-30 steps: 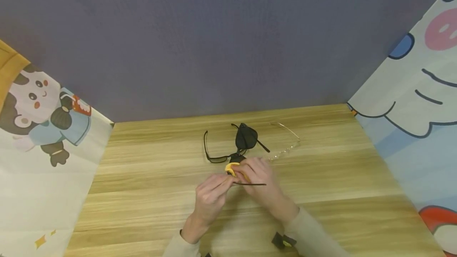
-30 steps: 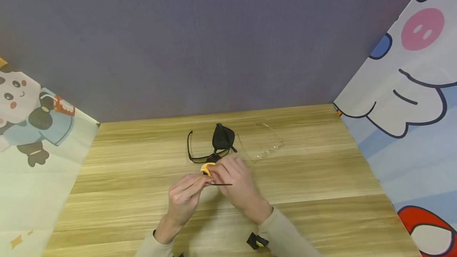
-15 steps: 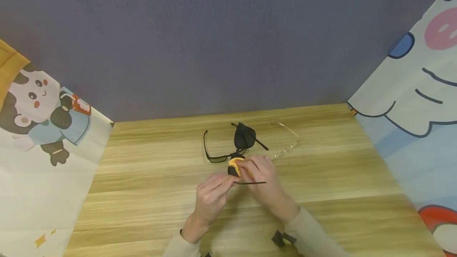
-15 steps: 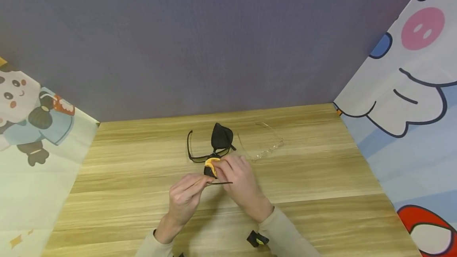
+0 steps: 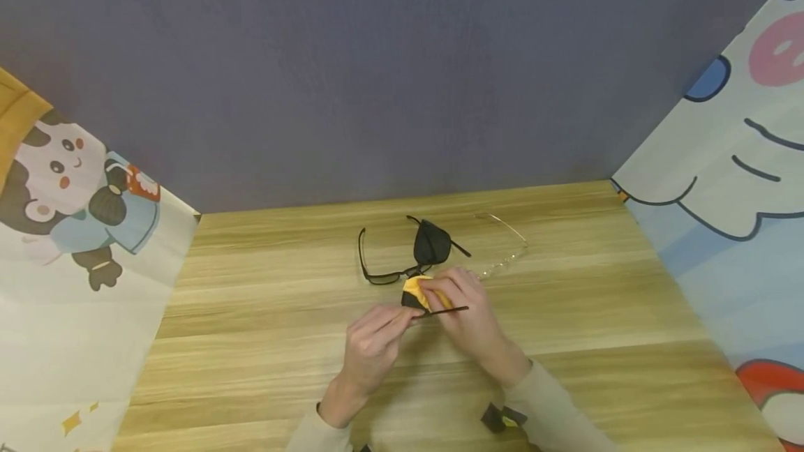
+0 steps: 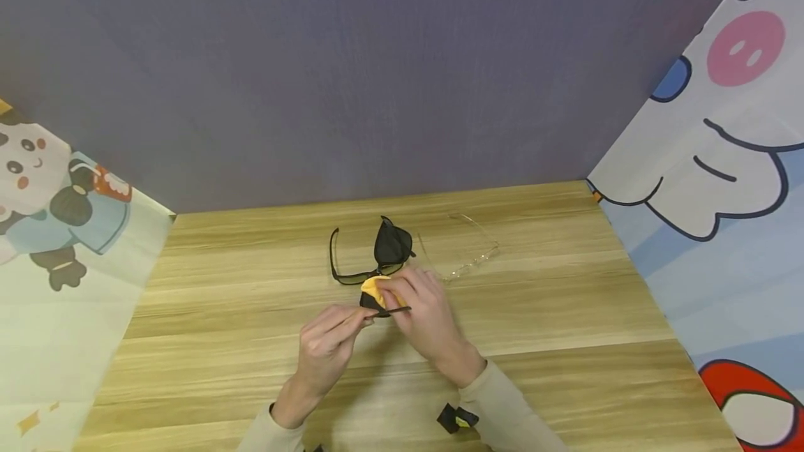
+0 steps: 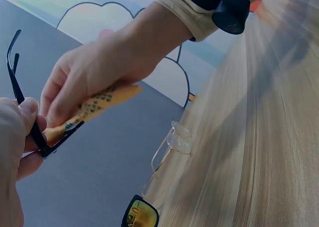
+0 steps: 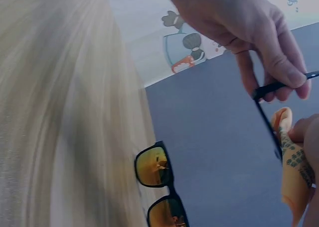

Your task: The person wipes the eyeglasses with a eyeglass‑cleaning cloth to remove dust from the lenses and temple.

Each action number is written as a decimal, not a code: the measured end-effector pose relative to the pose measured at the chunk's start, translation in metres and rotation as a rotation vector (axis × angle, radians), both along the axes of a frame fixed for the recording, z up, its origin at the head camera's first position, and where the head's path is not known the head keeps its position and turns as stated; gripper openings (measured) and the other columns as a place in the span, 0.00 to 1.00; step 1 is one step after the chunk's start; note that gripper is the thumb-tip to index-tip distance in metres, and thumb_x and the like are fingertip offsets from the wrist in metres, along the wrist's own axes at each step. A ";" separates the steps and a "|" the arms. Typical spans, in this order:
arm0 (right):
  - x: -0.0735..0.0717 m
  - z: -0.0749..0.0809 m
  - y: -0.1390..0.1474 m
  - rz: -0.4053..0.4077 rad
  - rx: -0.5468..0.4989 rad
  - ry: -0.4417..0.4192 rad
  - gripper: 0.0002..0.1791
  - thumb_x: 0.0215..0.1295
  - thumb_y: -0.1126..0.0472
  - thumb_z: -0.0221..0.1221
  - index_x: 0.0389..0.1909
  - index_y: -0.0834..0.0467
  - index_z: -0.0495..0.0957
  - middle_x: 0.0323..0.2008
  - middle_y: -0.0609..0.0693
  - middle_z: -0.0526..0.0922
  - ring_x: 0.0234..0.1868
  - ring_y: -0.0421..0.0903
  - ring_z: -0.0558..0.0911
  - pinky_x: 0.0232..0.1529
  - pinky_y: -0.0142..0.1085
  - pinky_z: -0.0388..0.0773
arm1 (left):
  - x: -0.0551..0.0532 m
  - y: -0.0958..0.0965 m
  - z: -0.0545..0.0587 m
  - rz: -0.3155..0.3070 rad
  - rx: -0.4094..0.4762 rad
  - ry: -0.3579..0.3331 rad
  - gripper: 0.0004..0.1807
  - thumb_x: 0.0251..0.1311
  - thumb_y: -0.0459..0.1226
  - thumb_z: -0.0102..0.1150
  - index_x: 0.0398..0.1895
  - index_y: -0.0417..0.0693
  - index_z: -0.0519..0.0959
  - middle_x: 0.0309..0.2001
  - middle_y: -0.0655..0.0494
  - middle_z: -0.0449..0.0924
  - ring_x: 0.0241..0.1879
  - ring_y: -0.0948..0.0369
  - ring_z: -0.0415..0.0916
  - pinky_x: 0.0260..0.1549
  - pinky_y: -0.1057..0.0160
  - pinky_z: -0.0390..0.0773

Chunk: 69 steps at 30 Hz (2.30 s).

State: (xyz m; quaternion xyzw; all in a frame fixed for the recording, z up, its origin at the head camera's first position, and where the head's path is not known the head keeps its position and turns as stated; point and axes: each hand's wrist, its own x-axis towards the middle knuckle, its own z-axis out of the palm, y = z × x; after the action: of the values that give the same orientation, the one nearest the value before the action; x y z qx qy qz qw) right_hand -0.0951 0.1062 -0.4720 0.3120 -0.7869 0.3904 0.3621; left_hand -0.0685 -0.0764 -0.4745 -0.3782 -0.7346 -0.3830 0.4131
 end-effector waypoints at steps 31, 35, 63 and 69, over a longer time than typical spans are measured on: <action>-0.043 0.023 0.030 -0.170 0.042 0.054 0.07 0.61 0.68 0.71 0.39 0.65 0.86 0.34 0.57 0.81 0.32 0.56 0.78 0.29 0.47 0.73 | 0.005 0.001 0.002 -0.021 -0.022 -0.014 0.10 0.71 0.33 0.58 0.32 0.44 0.85 0.31 0.55 0.87 0.29 0.62 0.83 0.36 0.69 0.87; -0.040 0.022 0.030 -0.117 0.113 0.050 0.11 0.74 0.57 0.63 0.41 0.61 0.87 0.34 0.55 0.81 0.32 0.52 0.78 0.30 0.45 0.75 | 0.004 0.001 0.001 -0.021 -0.022 0.001 0.10 0.71 0.32 0.57 0.31 0.44 0.85 0.31 0.54 0.87 0.30 0.62 0.83 0.37 0.69 0.87; -0.044 0.017 0.036 -0.129 0.033 0.076 0.16 0.75 0.53 0.61 0.37 0.62 0.88 0.31 0.54 0.81 0.27 0.50 0.76 0.26 0.44 0.72 | 0.004 0.002 -0.004 -0.027 -0.020 0.019 0.10 0.71 0.33 0.58 0.32 0.43 0.86 0.31 0.52 0.88 0.30 0.61 0.84 0.38 0.68 0.88; -0.040 0.015 0.038 0.031 0.162 0.026 0.17 0.76 0.48 0.56 0.41 0.54 0.90 0.34 0.51 0.81 0.34 0.48 0.79 0.35 0.42 0.76 | 0.005 0.002 -0.005 -0.034 -0.025 0.008 0.10 0.72 0.32 0.57 0.33 0.43 0.87 0.32 0.52 0.88 0.31 0.61 0.84 0.38 0.68 0.88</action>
State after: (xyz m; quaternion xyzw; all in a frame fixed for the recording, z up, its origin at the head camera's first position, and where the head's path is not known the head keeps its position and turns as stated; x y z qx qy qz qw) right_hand -0.1354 0.1440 -0.4574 0.3576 -0.8062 0.3268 0.3398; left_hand -0.0640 -0.0747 -0.4795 -0.3975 -0.7311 -0.3792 0.4045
